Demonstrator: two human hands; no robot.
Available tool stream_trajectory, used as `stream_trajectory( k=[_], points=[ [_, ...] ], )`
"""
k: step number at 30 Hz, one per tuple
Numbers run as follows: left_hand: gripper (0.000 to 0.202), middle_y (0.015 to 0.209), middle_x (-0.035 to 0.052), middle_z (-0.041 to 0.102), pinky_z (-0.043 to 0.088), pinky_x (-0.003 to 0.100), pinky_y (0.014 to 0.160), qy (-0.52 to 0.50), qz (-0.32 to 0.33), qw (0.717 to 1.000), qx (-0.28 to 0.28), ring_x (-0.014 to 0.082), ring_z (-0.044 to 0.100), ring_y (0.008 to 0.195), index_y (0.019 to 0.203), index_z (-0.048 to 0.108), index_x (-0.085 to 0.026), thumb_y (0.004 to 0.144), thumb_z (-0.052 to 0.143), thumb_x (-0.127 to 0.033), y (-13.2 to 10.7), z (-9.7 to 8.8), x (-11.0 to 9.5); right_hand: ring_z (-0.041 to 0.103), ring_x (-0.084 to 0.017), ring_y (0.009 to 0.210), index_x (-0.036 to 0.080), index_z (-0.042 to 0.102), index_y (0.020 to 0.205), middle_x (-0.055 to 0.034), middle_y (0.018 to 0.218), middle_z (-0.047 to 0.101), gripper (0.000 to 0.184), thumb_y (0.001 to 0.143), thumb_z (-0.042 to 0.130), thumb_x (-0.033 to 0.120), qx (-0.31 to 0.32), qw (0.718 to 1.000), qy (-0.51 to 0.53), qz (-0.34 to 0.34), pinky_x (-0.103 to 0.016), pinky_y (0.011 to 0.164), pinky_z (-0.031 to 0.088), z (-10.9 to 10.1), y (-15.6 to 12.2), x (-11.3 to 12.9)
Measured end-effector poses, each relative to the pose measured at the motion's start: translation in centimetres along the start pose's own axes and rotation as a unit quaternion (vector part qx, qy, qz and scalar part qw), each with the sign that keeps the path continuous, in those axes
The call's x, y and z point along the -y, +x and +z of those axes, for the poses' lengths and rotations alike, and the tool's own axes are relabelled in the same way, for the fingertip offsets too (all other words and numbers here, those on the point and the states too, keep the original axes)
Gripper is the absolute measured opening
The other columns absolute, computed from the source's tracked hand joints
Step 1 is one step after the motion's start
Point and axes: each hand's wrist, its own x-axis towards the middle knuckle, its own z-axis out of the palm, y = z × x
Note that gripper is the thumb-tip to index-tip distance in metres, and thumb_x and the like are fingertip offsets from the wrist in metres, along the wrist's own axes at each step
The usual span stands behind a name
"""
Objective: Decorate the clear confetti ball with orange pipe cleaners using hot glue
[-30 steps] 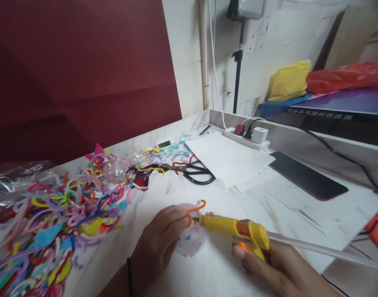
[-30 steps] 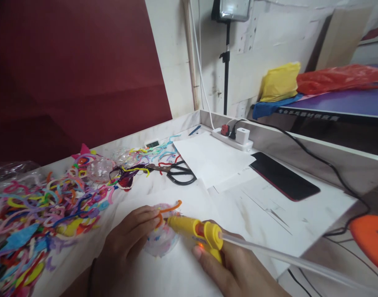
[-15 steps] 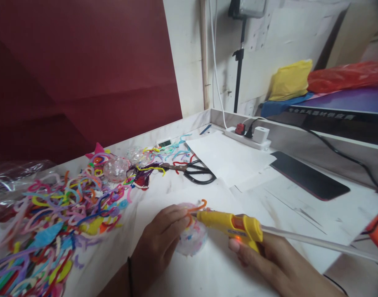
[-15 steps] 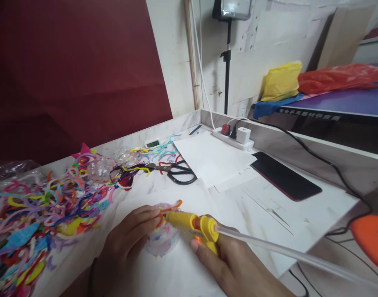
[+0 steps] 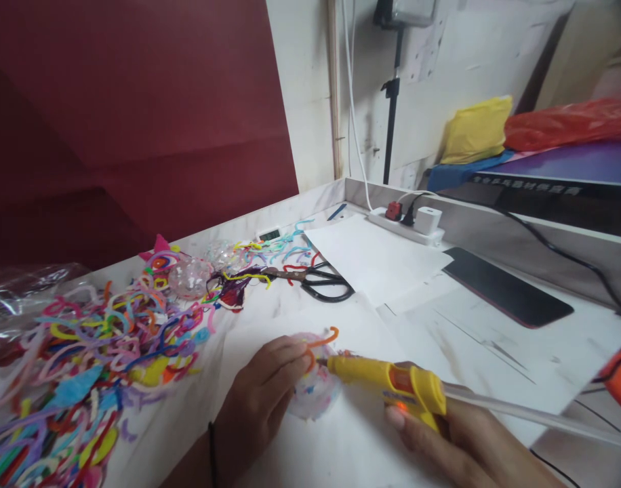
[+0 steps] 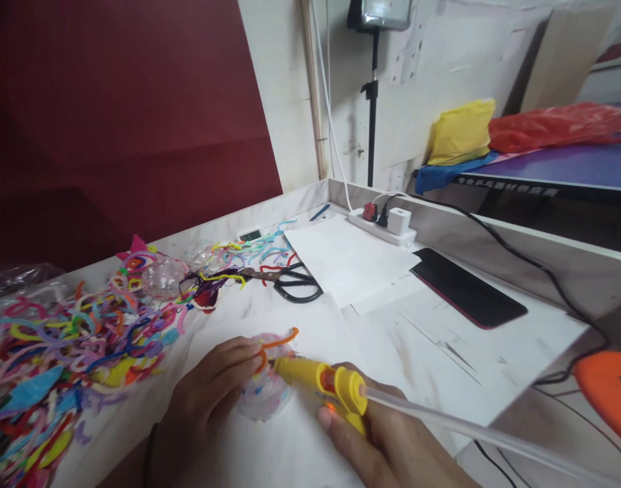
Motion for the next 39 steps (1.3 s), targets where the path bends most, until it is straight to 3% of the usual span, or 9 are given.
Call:
stream_trajectory(
  k=[15, 22, 30, 37, 39],
  points=[
    [0.027, 0.12, 0.012, 0.062, 0.046, 0.034, 0.104, 0.0, 0.006, 1.0, 0.014, 0.0201, 0.051, 0.122, 0.12, 0.058, -0.012, 0.096, 0.046, -0.017, -0.2, 0.1, 0.2, 0.052, -0.015, 0.055, 0.02, 0.058, 0.068, -0.002, 0.062, 0.057, 0.044, 0.09, 0.042, 0.055, 0.052, 0.997, -0.061, -0.017, -0.024, 0.047, 0.044, 0.0, 1.8, -0.2],
    [0.027, 0.12, 0.0125, 0.062, 0.048, 0.036, 0.102, -0.005, -0.002, 1.0, 0.01, 0.0208, 0.052, 0.122, 0.119, 0.058, -0.013, 0.096, 0.044, -0.014, 0.0, 0.0, 0.0, 0.054, -0.017, 0.059, 0.02, 0.063, 0.089, -0.0031, 0.067, 0.058, 0.041, 0.09, 0.042, 0.055, 0.052, 0.997, -0.048, -0.011, -0.025, 0.049, 0.047, -0.4, 1.4, 0.1],
    [0.027, 0.119, 0.0118, 0.063, 0.047, 0.035, 0.103, 0.014, 0.01, 1.0, 0.01, 0.0206, 0.052, 0.122, 0.121, 0.057, -0.014, 0.096, 0.046, -0.017, -0.3, 0.1, 0.2, 0.047, -0.014, 0.053, 0.02, 0.058, 0.069, -0.0003, 0.06, 0.053, 0.044, 0.09, 0.04, 0.055, 0.05, 0.996, -0.077, -0.02, -0.023, 0.044, 0.04, 0.0, 2.1, -0.4],
    [0.026, 0.118, 0.0113, 0.064, 0.048, 0.035, 0.102, 0.001, -0.004, 1.0, 0.0, 0.0197, 0.054, 0.119, 0.118, 0.059, -0.014, 0.096, 0.045, -0.013, 0.1, 0.0, 0.0, 0.053, -0.015, 0.057, 0.02, 0.062, 0.079, -0.0013, 0.064, 0.059, 0.042, 0.09, 0.041, 0.054, 0.045, 0.996, -0.074, -0.015, -0.024, 0.049, 0.046, -0.5, 1.2, 0.2],
    [0.027, 0.118, 0.0114, 0.064, 0.048, 0.035, 0.103, -0.001, -0.007, 1.0, -0.001, 0.0198, 0.055, 0.12, 0.118, 0.059, -0.014, 0.095, 0.046, -0.012, 0.2, 0.0, -0.1, 0.052, -0.015, 0.054, 0.02, 0.062, 0.074, -0.0006, 0.061, 0.057, 0.042, 0.09, 0.042, 0.054, 0.034, 0.996, -0.084, -0.012, -0.024, 0.046, 0.044, -0.5, 0.9, 0.1]
  ],
)
